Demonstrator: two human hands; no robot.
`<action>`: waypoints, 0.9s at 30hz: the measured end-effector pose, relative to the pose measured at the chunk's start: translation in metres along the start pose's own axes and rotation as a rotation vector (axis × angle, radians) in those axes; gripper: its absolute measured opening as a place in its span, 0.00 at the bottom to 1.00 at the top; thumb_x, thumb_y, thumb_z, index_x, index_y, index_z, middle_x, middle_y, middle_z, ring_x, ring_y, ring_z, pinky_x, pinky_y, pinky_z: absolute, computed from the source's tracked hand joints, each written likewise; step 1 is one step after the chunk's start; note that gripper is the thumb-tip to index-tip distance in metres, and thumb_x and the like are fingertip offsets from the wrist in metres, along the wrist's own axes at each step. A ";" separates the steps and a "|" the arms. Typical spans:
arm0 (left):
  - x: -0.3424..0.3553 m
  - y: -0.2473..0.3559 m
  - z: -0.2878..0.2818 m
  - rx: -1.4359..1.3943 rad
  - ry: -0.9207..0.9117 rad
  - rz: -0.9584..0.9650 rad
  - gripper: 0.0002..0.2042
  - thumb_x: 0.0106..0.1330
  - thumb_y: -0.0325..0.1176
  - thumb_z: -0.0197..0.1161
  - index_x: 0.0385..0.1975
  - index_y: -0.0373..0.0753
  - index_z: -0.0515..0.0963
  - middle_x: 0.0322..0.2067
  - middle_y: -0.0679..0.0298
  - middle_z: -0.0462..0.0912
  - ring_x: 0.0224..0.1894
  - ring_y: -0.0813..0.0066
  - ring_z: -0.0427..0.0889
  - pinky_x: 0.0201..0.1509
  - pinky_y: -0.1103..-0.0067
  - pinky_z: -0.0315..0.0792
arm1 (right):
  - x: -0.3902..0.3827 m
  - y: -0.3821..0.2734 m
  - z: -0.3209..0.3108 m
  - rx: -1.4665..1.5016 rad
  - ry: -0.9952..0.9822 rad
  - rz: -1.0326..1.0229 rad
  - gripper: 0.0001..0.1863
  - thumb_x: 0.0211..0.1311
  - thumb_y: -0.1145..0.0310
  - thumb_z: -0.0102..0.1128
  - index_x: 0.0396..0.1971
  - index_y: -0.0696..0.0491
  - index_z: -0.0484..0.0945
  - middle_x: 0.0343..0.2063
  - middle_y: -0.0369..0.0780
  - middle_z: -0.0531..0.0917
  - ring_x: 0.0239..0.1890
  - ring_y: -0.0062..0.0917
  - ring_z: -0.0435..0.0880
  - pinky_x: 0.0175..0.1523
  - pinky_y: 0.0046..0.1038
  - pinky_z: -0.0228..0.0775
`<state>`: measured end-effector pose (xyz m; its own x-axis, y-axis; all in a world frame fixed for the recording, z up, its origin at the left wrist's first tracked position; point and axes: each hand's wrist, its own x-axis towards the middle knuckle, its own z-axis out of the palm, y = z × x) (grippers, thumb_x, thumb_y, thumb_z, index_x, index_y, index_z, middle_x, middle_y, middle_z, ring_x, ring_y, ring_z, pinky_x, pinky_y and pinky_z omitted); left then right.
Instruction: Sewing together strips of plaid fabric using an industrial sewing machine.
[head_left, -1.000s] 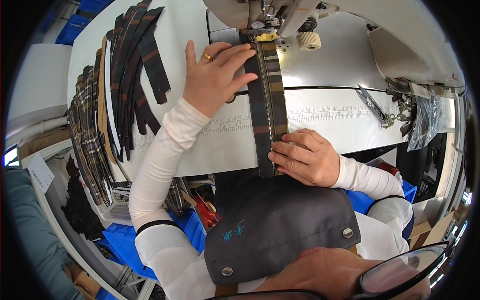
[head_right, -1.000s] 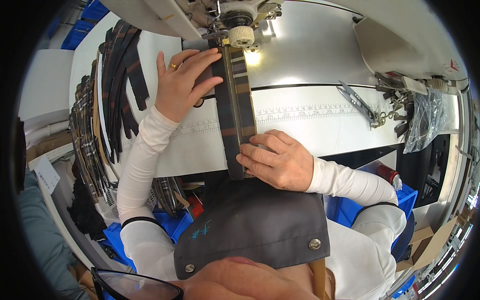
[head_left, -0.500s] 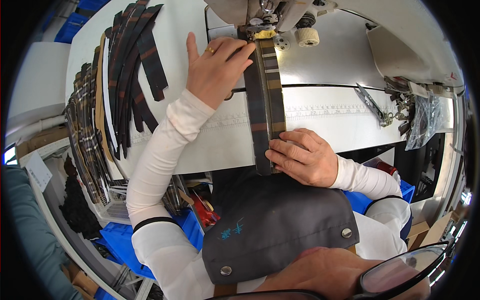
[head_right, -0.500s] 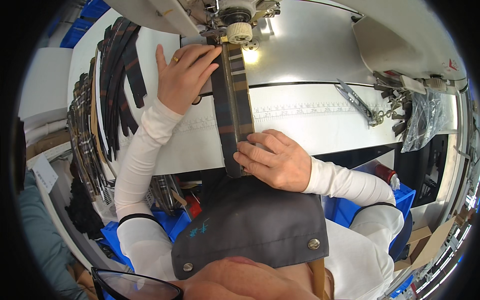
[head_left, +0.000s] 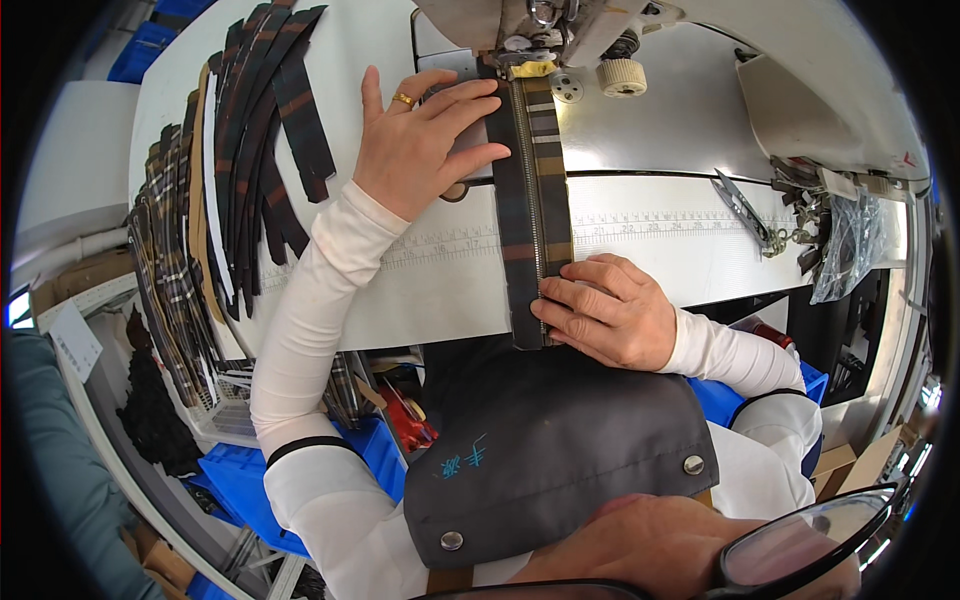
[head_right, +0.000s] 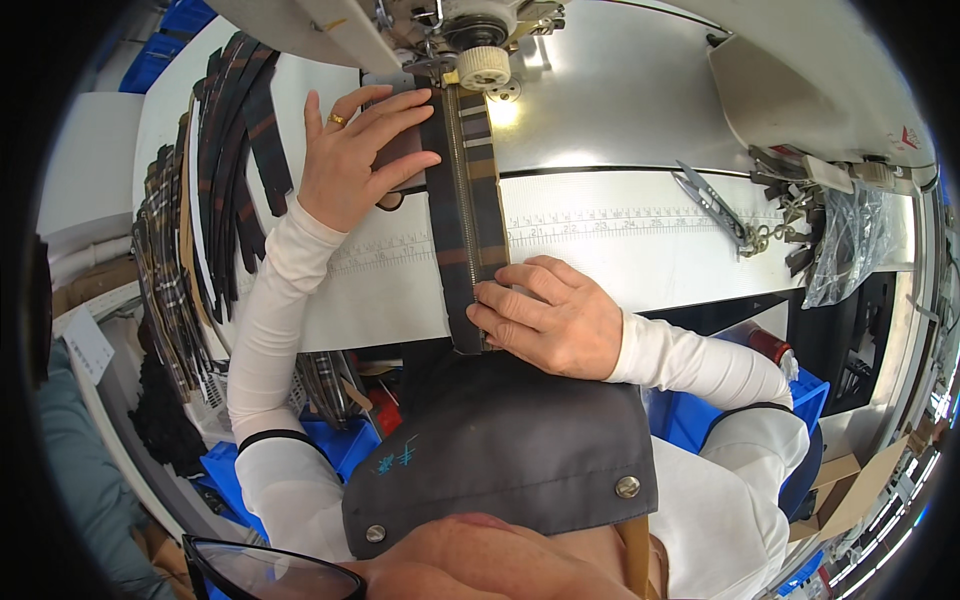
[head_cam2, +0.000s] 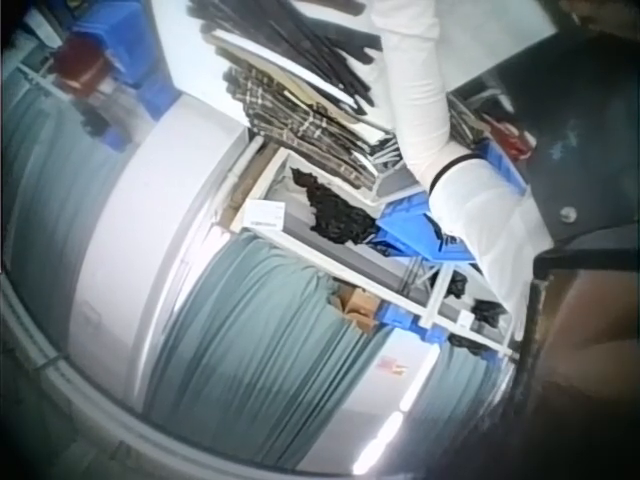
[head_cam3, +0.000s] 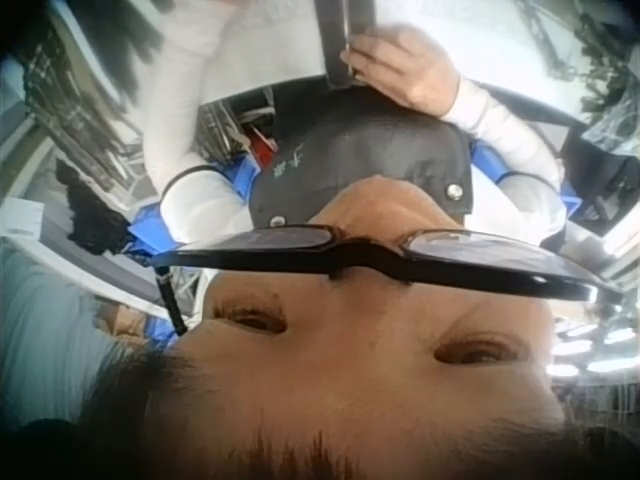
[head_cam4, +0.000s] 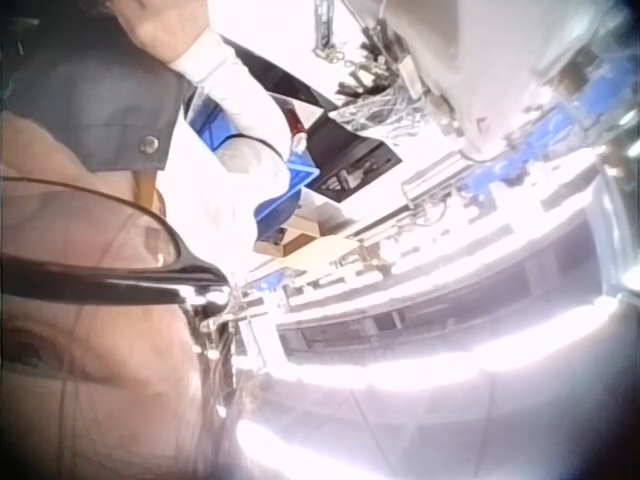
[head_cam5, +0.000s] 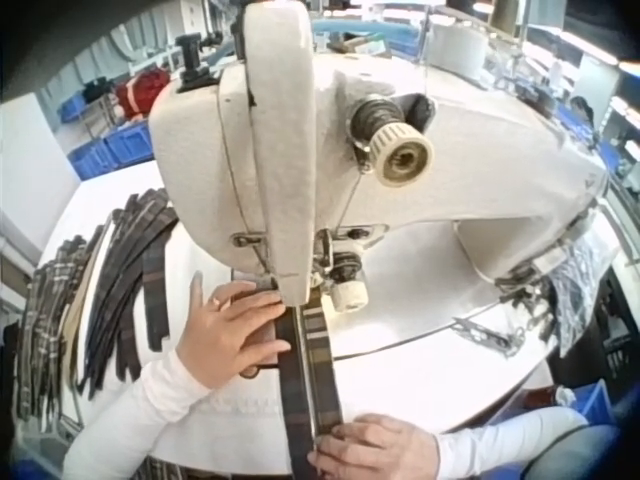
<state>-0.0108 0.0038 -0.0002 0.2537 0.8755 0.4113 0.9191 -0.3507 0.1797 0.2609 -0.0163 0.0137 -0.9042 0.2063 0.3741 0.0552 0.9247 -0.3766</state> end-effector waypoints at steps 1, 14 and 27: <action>0.000 0.000 0.000 0.002 -0.008 -0.001 0.20 0.53 0.48 0.65 0.46 0.50 0.78 0.51 0.79 0.77 0.56 0.73 0.69 0.63 0.47 0.40 | 0.000 0.001 0.001 -0.003 0.005 -0.006 0.22 0.40 0.68 0.68 0.41 0.52 0.80 0.44 0.38 0.78 0.45 0.31 0.75 0.47 0.32 0.71; -0.001 0.009 0.001 0.032 0.051 0.004 0.17 0.53 0.47 0.65 0.41 0.49 0.81 0.48 0.81 0.78 0.51 0.76 0.72 0.63 0.50 0.42 | 0.001 0.002 0.001 -0.015 0.027 -0.013 0.22 0.40 0.68 0.69 0.41 0.54 0.80 0.43 0.39 0.78 0.43 0.30 0.75 0.45 0.31 0.72; -0.004 0.017 0.002 0.061 0.106 0.017 0.14 0.54 0.42 0.65 0.39 0.47 0.81 0.44 0.80 0.80 0.47 0.78 0.74 0.62 0.48 0.43 | 0.011 0.017 0.001 -0.075 0.054 -0.038 0.20 0.39 0.73 0.66 0.38 0.54 0.81 0.41 0.39 0.79 0.40 0.29 0.76 0.40 0.28 0.74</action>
<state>0.0050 -0.0046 -0.0005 0.2393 0.8283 0.5066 0.9323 -0.3417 0.1183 0.2512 0.0012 0.0107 -0.8820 0.1854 0.4332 0.0543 0.9532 -0.2974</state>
